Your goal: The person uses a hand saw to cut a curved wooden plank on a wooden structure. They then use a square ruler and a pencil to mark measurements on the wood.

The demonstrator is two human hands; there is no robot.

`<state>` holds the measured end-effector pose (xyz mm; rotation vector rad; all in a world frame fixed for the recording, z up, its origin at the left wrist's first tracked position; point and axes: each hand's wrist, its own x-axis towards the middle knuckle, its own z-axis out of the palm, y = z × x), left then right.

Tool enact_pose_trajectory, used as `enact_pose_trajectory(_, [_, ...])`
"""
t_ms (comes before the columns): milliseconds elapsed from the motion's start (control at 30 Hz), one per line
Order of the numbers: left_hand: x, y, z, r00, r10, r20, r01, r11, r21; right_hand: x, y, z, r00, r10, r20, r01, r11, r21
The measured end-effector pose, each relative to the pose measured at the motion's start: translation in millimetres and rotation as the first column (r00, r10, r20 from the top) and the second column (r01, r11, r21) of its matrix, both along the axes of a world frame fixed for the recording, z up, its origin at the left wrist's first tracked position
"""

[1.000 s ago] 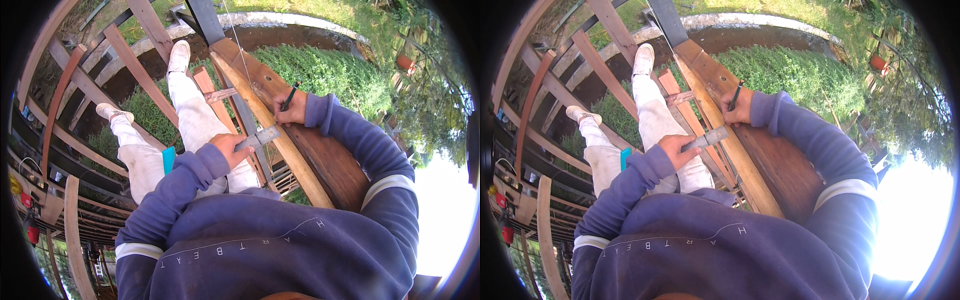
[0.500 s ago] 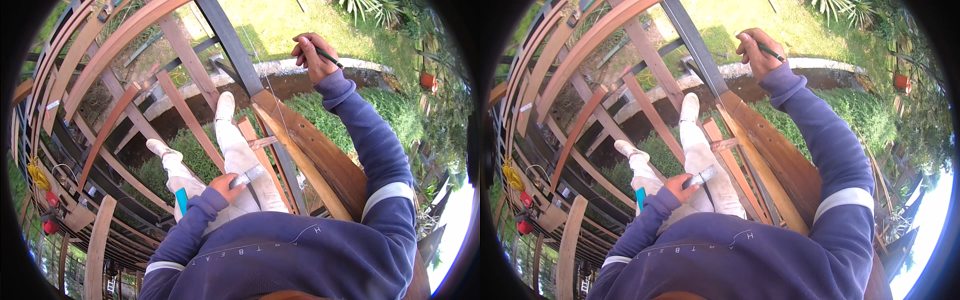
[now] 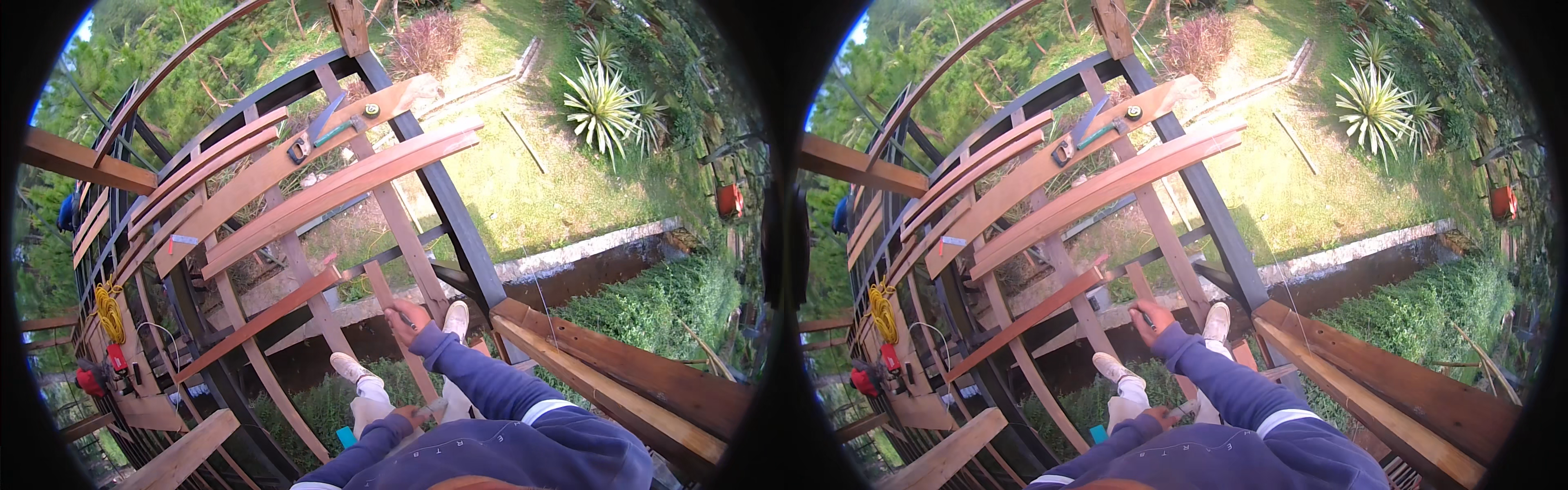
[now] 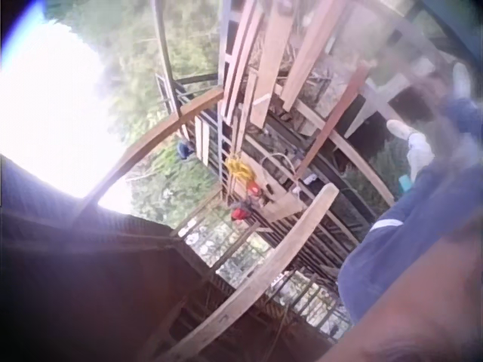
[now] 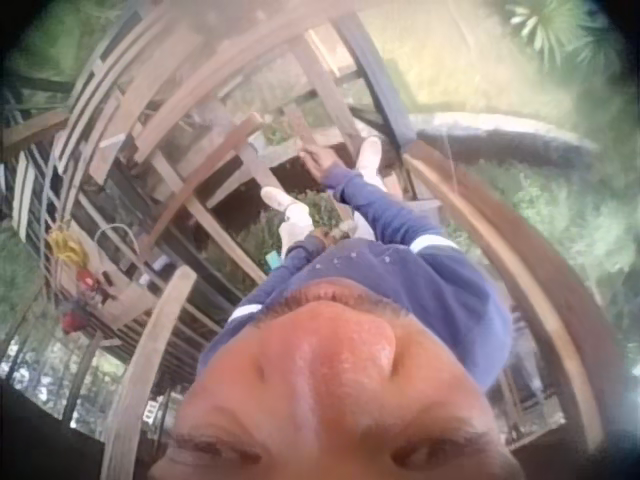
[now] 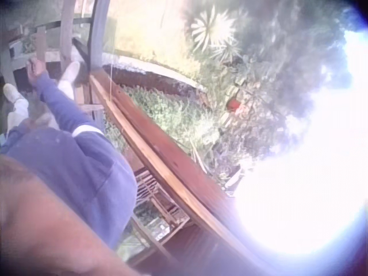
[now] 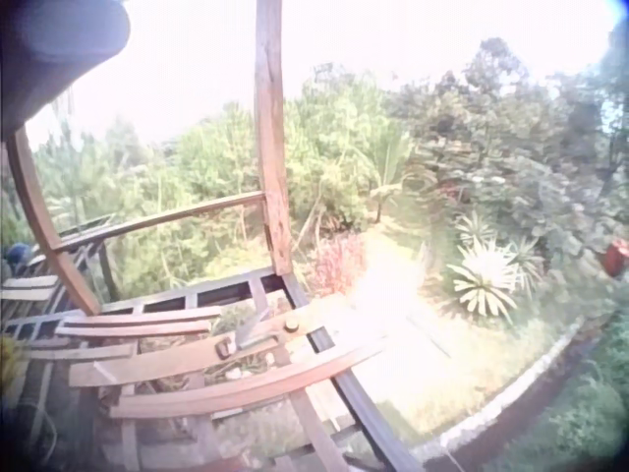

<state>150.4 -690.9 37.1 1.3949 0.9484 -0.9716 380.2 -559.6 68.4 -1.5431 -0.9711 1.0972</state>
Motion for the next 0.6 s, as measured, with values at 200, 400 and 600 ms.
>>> enact_pose_trajectory(200, [-77.8,42.0,-21.8,0.926,0.328,0.186,-0.375,0.849,0.371,-70.1,-136.3,-7.5,0.985,0.124,0.122,-0.067,0.917,-0.393])
enact_pose_trajectory(400, [29.5,128.7,-2.2,0.466,0.885,0.021,-0.869,0.462,-0.176,-85.6,-201.0,21.1,0.933,0.22,-0.286,-0.313,0.887,-0.339])
enact_pose_trajectory(600, [127.5,109.9,-33.4,0.042,0.984,-0.173,-0.915,-0.031,-0.403,-47.7,-222.8,74.9,0.943,-0.285,-0.173,0.171,0.859,-0.482])
